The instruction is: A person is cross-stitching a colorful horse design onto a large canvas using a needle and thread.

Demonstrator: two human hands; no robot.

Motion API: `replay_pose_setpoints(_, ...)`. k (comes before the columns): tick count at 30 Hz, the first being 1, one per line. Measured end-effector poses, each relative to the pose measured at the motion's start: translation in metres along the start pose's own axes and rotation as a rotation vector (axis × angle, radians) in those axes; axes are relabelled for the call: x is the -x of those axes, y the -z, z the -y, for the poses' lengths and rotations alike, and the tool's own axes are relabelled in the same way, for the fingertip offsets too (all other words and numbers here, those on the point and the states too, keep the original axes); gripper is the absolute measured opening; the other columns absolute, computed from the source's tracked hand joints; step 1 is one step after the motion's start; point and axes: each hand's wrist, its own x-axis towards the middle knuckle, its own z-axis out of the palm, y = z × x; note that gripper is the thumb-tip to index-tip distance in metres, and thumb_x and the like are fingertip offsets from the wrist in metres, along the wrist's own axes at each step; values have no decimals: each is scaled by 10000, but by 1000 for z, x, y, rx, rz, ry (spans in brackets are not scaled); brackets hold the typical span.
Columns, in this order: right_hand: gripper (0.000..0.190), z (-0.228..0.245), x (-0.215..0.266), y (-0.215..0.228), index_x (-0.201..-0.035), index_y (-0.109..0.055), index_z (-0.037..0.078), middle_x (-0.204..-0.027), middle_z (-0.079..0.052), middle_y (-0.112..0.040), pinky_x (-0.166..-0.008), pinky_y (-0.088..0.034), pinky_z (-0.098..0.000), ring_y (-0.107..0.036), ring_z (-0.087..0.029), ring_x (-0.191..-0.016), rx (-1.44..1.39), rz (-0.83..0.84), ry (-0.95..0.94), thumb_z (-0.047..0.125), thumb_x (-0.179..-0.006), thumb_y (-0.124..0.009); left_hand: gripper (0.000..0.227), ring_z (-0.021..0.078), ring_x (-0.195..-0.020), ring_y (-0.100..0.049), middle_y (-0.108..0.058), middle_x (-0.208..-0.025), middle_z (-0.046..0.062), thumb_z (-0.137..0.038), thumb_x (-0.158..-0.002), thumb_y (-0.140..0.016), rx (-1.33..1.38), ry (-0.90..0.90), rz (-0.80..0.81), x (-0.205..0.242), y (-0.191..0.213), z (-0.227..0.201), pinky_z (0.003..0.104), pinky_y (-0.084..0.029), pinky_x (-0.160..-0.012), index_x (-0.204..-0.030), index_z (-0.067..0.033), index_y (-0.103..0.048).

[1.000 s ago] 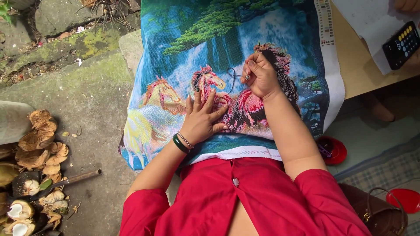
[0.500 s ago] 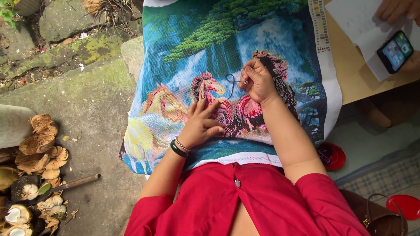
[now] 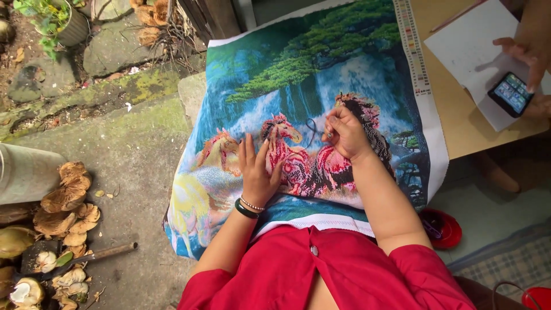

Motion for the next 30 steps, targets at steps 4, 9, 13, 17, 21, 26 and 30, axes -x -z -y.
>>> replay_pose_setpoints(4, 62, 18, 36, 20, -1116, -521, 107, -696, -29, -473, -502, -604, -271, -542, -94, -586, 187, -46, 84, 77, -1064, -536, 631, 392, -1549, 16, -197, -1688, 126, -413, -910, -712, -278, 4, -51, 8, 5, -7, 512, 98, -1193, -1478, -233, -506)
replay_pose_setpoints(9, 42, 25, 83, 73, -1093, -542, 30, -646, -78, -506, -444, -518, -254, -535, -140, -512, 509, -137, 225, 17, -1060, -520, 648, 516, -1465, -227, -382, -1613, 155, -455, -855, -727, -298, 245, 251, 3, 3, -2, 722, 45, -1099, -1442, -221, -580)
replay_pose_setpoints(13, 60, 31, 109, 62, -1106, -548, 32, -656, -94, -509, -443, -542, -302, -553, -182, -550, 383, -165, 227, 19, -1057, -517, 563, 433, -1445, -343, -479, -1555, 95, -510, -893, -678, -234, 236, 413, 2, 5, 12, 681, -24, -1127, -1385, -240, -634)
replay_pose_setpoints(17, 47, 38, 98, 69, -1112, -533, 61, -713, -76, -536, -555, -591, -314, -587, -169, -646, 171, -119, 248, 60, -1065, -543, 498, 384, -1447, -369, -513, -1532, 39, -537, -914, -639, -246, 228, 452, 4, 3, 11, 675, -40, -1140, -1357, -310, -651)
replay_pose_setpoints(21, 54, 45, 85, 87, -1118, -538, 109, -747, -33, -459, -674, -518, -310, -514, -146, -689, -90, -56, 154, 127, -1072, -559, 483, 363, -1438, -389, -513, -1534, 21, -520, -923, -645, -223, 192, 424, 11, 1, 20, 637, -83, -1159, -1353, -302, -655)
replay_pose_setpoints(26, 47, 42, 89, 91, -1116, -539, 118, -752, -32, -448, -695, -496, -323, -503, -150, -686, -94, -67, 155, 126, -1072, -556, 434, 335, -1436, -397, -553, -1498, 13, -470, -924, -659, -166, 154, 423, 16, 4, 25, 578, -119, -1172, -1317, -287, -684)
replay_pose_setpoints(30, 55, 39, 93, 91, -1116, -534, 109, -753, -42, -446, -688, -493, -335, -496, -160, -679, -110, -78, 160, 116, -1068, -559, 433, 309, -1443, -392, -564, -1486, -6, -489, -921, -672, -152, 163, 411, 20, 4, 26, 562, -108, -1183, -1305, -291, -691)
